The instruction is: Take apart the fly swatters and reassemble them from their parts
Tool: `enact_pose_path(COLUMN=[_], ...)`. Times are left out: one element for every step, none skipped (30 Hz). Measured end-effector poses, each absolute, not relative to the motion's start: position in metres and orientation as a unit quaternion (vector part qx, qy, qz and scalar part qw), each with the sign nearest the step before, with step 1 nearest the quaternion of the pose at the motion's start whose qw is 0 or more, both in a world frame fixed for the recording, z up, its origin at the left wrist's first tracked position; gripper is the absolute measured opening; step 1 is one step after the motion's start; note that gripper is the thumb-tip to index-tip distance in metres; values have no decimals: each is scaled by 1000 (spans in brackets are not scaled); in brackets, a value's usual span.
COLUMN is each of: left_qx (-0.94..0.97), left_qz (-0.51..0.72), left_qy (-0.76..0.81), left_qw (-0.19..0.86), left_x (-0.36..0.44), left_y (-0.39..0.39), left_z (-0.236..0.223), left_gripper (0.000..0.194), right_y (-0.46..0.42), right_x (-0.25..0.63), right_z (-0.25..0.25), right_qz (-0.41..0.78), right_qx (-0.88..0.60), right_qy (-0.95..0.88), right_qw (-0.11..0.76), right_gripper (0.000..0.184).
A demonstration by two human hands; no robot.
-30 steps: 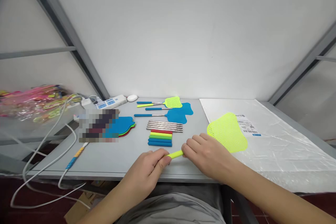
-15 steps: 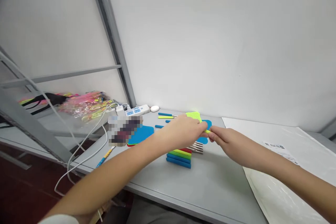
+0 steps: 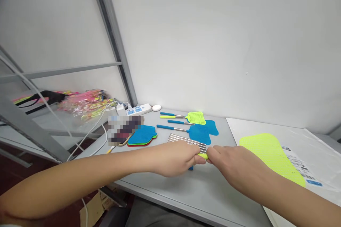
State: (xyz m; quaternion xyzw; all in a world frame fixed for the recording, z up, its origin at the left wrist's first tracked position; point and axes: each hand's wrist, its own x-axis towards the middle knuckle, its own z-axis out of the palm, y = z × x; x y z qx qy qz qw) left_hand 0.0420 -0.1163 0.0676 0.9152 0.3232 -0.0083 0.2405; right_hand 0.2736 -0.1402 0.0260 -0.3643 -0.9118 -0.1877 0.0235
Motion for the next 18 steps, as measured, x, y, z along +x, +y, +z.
enact_pose_path(left_qx=[902, 880, 846, 798, 741, 680, 624, 578, 542, 516, 499, 488, 478, 470, 462, 449, 435, 421], left_qz=[-10, -15, -24, -38, -58, -80, -102, -121, -135, -145, -148, -148, -147, -144, -142, -145, -154, -165], left_qy=[315, 312, 314, 316, 316, 309, 295, 279, 263, 251, 244, 239, 236, 234, 233, 232, 230, 232], left_qw=[295, 358, 431, 511, 590, 660, 716, 758, 787, 806, 818, 827, 833, 839, 844, 851, 857, 861], left_x=[41, 39, 38, 36, 35, 33, 32, 31, 31, 31, 32, 33, 34, 35, 35, 32, 28, 21], left_y=[-116, -116, -115, -115, -113, -112, -111, -109, -108, -108, -108, -109, -111, -113, -116, -119, -121, -123], left_z=[67, 67, 66, 64, 62, 60, 58, 56, 54, 52, 51, 49, 48, 47, 46, 46, 45, 44], left_gripper=[35, 36, 37, 38, 38, 39, 40, 40, 39, 39, 40, 40, 41, 40, 40, 39, 39, 39], right_y=[-143, -145, -147, -149, -150, -151, -151, -151, -152, -153, -154, -155, -157, -159, -161, -162, -163, -163], right_x=[273, 274, 274, 275, 275, 276, 277, 278, 278, 278, 277, 276, 275, 275, 277, 281, 288, 300], right_z=[25, 25, 24, 25, 26, 27, 30, 32, 35, 37, 39, 40, 41, 41, 41, 42, 43, 45], right_qz=[-203, -216, -227, -237, -248, -259, -271, -283, -295, -307, -319, -333, -347, -362, -375, -385, -391, -395], right_qx=[-351, -339, -329, -319, -310, -300, -289, -279, -269, -261, -254, -249, -245, -240, -235, -228, -221, -218], right_qy=[-914, -915, -916, -917, -918, -918, -917, -917, -916, -914, -911, -907, -903, -898, -894, -891, -890, -888], right_qw=[24, 24, 24, 25, 27, 30, 35, 40, 46, 53, 58, 63, 67, 72, 75, 78, 81, 87], right_gripper=[28, 29, 29, 29, 27, 26, 24, 22, 20, 18, 16, 15, 13, 12, 11, 10, 8, 6])
